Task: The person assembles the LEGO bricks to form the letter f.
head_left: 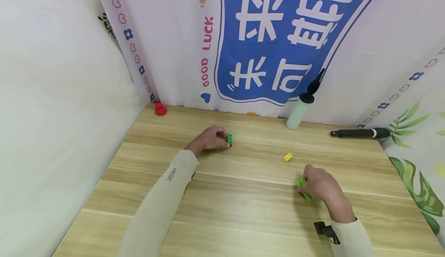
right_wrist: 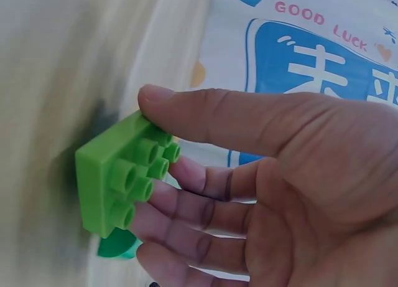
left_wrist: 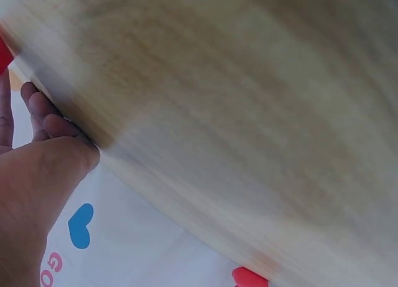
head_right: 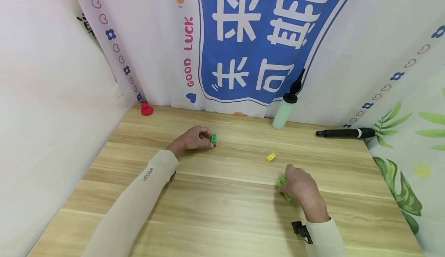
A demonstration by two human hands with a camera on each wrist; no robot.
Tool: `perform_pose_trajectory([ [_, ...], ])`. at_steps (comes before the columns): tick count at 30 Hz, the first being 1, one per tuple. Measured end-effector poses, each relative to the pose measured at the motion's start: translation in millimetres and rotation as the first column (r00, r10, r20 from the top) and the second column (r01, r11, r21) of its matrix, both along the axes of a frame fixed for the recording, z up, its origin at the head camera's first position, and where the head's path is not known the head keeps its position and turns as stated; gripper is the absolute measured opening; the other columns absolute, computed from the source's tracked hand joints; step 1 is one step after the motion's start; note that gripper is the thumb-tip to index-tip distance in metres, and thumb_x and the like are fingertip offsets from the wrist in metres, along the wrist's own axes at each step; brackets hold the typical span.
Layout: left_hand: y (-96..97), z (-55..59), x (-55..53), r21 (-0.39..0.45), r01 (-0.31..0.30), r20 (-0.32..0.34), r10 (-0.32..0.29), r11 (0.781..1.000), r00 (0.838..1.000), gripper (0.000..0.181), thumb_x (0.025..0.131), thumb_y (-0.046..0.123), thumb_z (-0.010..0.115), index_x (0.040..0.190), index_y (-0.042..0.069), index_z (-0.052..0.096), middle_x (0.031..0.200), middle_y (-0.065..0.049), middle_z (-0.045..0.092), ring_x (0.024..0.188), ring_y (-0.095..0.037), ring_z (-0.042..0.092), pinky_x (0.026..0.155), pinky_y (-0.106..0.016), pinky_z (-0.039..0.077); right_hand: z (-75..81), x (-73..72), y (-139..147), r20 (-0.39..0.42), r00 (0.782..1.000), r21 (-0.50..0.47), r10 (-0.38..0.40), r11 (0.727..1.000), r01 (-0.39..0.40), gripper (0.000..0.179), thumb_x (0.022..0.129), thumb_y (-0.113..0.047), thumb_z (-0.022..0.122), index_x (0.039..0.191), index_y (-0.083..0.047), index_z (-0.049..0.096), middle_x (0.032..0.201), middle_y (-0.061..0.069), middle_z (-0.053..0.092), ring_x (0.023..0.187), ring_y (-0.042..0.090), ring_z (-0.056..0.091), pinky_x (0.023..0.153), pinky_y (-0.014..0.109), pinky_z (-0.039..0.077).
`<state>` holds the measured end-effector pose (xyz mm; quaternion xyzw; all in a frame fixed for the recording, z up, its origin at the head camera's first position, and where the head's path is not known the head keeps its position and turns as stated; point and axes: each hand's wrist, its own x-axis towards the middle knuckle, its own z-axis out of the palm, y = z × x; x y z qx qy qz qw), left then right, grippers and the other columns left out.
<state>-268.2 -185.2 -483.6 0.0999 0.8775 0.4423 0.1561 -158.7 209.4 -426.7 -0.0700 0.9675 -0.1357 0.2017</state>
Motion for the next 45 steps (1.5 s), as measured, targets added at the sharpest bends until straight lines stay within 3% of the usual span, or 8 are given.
perform_pose_trajectory([
  [7,-0.4,0.0,-0.8,-0.003,0.001,-0.012,-0.001,1.0,1.0,0.028,0.091,0.019,0.085,0.115,0.01,0.074,0.117,-0.008,0.07,0.109,-0.024,0.059,0.103,-0.04,0.05,16.5,-15.3,-11.4,-0.074,0.997,-0.026,0.011,1.0,-0.013,0.038,0.093,-0.02,0.082,0.114,0.002,0.059,0.096,0.011,0.065,0.08,0.023,0.056,0.07,0.037,0.05],
  [14,0.8,-1.4,-0.2,-0.002,0.008,-0.016,-0.008,1.0,1.0,0.028,0.091,0.02,0.085,0.115,0.01,0.074,0.117,-0.008,0.07,0.109,-0.024,0.059,0.104,-0.04,0.05,31.1,-34.5,-39.1,-0.2,0.978,-0.093,0.063,0.992,-0.082,0.037,0.094,-0.018,0.082,0.12,-0.001,0.062,0.12,0.021,0.071,0.096,0.03,0.066,0.081,0.047,0.056],
  [17,0.5,-1.1,1.2,0.0,-0.001,-0.011,0.001,1.0,1.0,0.028,0.091,0.019,0.085,0.115,0.01,0.074,0.118,-0.008,0.07,0.11,-0.025,0.059,0.104,-0.041,0.05,31.5,-43.9,-56.1,-0.293,0.949,-0.118,0.115,0.981,-0.155,0.034,0.093,-0.016,0.084,0.118,-0.004,0.065,0.116,0.018,0.072,0.1,0.031,0.068,0.085,0.05,0.056],
  [22,0.5,-0.2,1.4,0.006,0.001,-0.011,-0.001,1.0,1.0,0.026,0.092,0.019,0.085,0.114,0.01,0.074,0.117,-0.007,0.07,0.109,-0.024,0.059,0.103,-0.039,0.05,29.3,-58.0,-80.7,-0.455,0.873,-0.149,0.173,0.952,-0.266,0.033,0.09,-0.012,0.085,0.118,-0.005,0.068,0.112,0.015,0.071,0.1,0.03,0.067,0.088,0.051,0.056],
  [28,0.3,0.5,1.0,0.004,0.002,-0.008,-0.002,1.0,1.0,0.025,0.093,0.02,0.084,0.114,0.011,0.074,0.116,-0.006,0.069,0.108,-0.024,0.058,0.102,-0.038,0.05,29.3,-74.3,-103.9,-0.542,0.817,-0.214,0.197,0.908,-0.361,0.034,0.09,-0.012,0.085,0.122,-0.007,0.073,0.121,0.016,0.073,0.106,0.032,0.067,0.092,0.051,0.055],
  [32,0.3,0.7,0.9,0.005,-0.001,-0.001,0.001,1.0,1.0,0.025,0.092,0.019,0.084,0.114,0.011,0.074,0.115,-0.006,0.069,0.107,-0.023,0.058,0.101,-0.037,0.049,26.4,-85.6,-120.7,-0.543,0.816,-0.266,0.2,0.881,-0.392,0.035,0.092,-0.013,0.084,0.125,-0.008,0.075,0.129,0.016,0.072,0.111,0.033,0.067,0.096,0.053,0.053],
  [36,0.4,0.3,0.5,0.002,0.002,0.0,-0.002,1.0,1.0,0.026,0.092,0.02,0.084,0.115,0.012,0.074,0.116,-0.006,0.07,0.107,-0.023,0.059,0.101,-0.038,0.05,18.9,-96.8,-137.3,-0.509,0.838,-0.308,0.197,0.867,-0.391,0.035,0.092,-0.012,0.083,0.127,-0.01,0.075,0.13,0.015,0.069,0.113,0.032,0.065,0.098,0.051,0.054],
  [45,-0.2,-0.9,-0.5,-0.012,0.008,-0.007,-0.008,1.0,1.0,0.026,0.093,0.02,0.084,0.116,0.012,0.075,0.119,-0.006,0.072,0.108,-0.022,0.06,0.104,-0.039,0.05,-1.5,-110.4,-167.5,-0.473,0.865,-0.384,0.167,0.845,-0.373,0.037,0.09,-0.01,0.086,0.125,-0.002,0.074,0.125,0.016,0.075,0.115,0.033,0.069,0.102,0.05,0.056],
])
